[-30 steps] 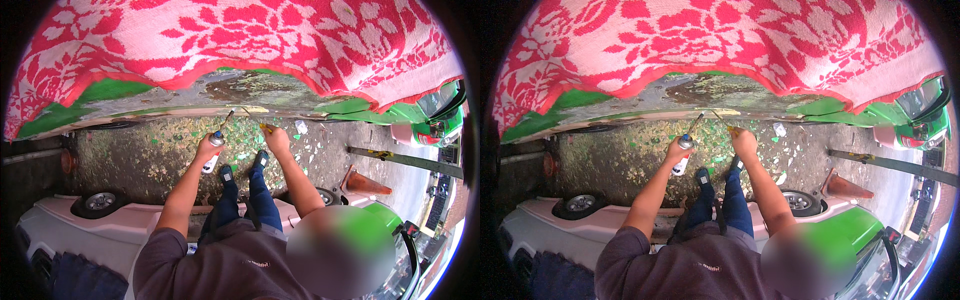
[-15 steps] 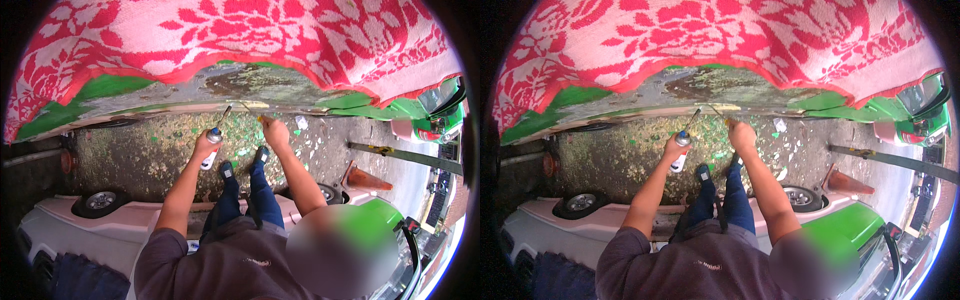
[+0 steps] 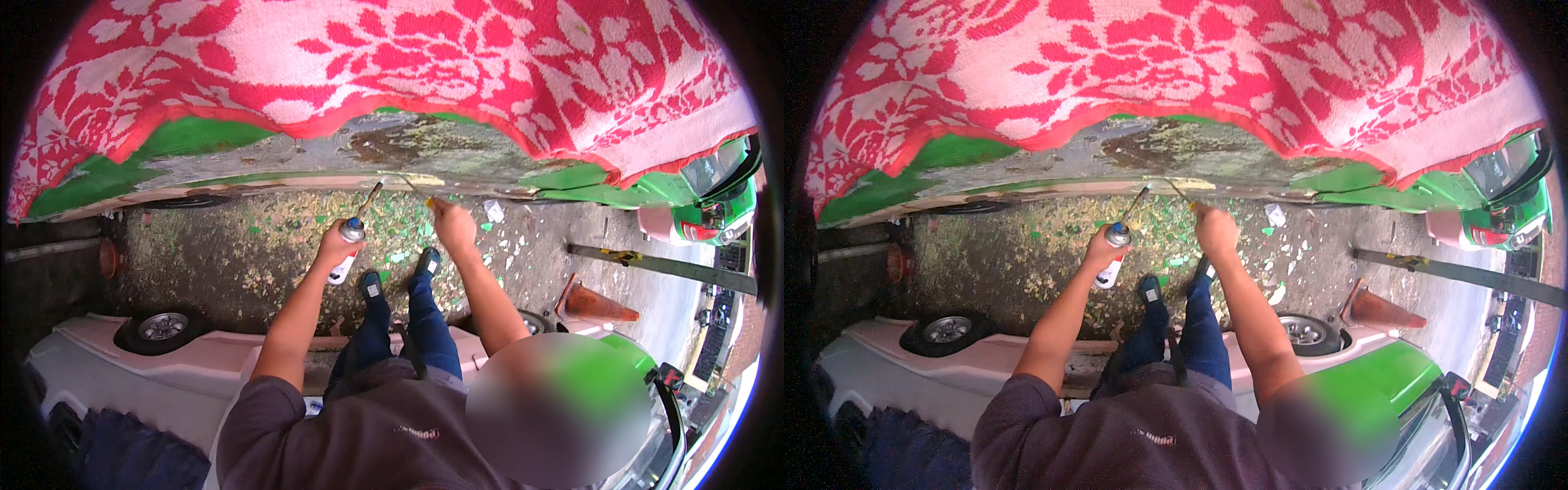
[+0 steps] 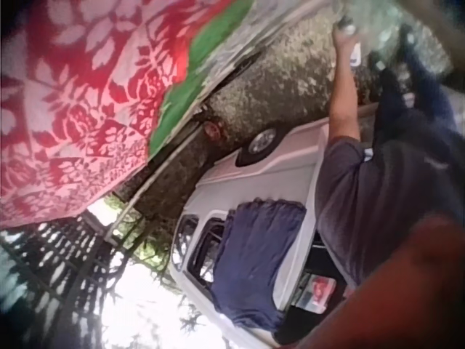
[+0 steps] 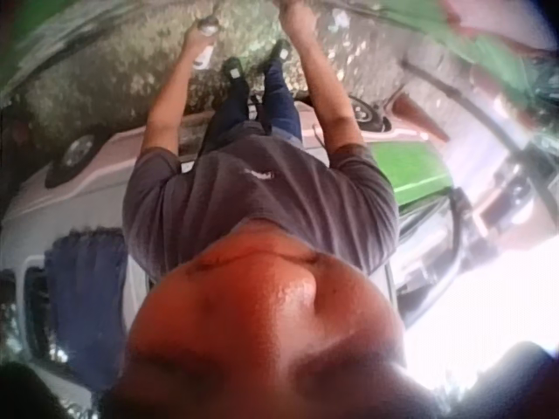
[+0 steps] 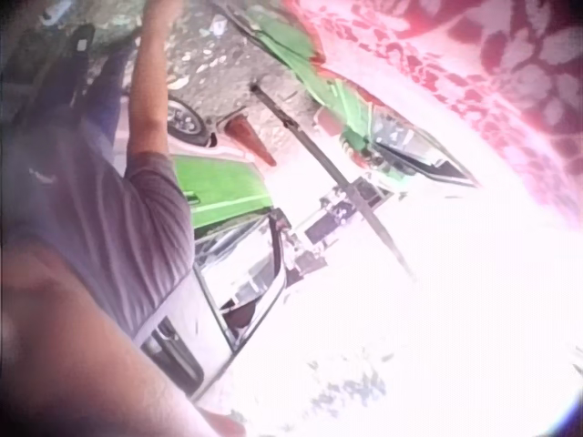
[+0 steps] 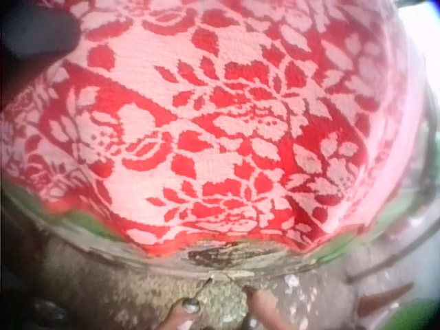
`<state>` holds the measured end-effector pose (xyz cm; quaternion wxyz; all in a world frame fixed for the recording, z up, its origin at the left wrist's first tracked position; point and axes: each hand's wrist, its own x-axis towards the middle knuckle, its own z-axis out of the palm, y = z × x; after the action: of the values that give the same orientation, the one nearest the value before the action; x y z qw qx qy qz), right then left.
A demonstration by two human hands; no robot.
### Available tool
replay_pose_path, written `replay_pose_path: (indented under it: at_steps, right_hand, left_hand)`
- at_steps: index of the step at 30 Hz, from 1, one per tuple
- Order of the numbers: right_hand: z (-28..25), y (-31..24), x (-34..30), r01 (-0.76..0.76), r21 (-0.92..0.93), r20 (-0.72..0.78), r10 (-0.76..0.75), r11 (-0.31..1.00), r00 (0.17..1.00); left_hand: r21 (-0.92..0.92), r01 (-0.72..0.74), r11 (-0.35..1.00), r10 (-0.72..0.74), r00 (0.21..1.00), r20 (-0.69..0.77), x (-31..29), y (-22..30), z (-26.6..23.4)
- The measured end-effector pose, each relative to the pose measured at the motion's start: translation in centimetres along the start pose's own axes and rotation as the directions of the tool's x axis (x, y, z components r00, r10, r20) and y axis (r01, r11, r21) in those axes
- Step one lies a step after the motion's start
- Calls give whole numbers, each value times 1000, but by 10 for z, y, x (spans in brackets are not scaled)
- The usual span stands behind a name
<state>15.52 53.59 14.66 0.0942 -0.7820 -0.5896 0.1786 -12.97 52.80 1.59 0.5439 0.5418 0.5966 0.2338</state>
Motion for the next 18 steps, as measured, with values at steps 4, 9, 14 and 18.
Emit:
replay_pose_path:
  at_steps: [4, 9, 14, 18]
  right_hand:
    - [-21, -5, 0, 8, 115, 2, -8, 993, 1000]
    - [-14, -11, 4, -48, -2, 45, 48, 999, 998]
    - [-12, -4, 10, -62, 44, 34, 60, 997, 998]
    - [-18, -4, 0, -103, 127, 53, 97, 986, 994]
  left_hand:
    - [-37, -39, 999, 40, 999, 18, 11, 3, -6]
    - [-59, -19, 998, 21, 999, 30, 5, 20, -6]
    - [80, 15, 997, -16, 1000, 19, 8, 12, 3]
    - [-13, 4, 1000, -3, 1000, 14, 9, -5, 11]
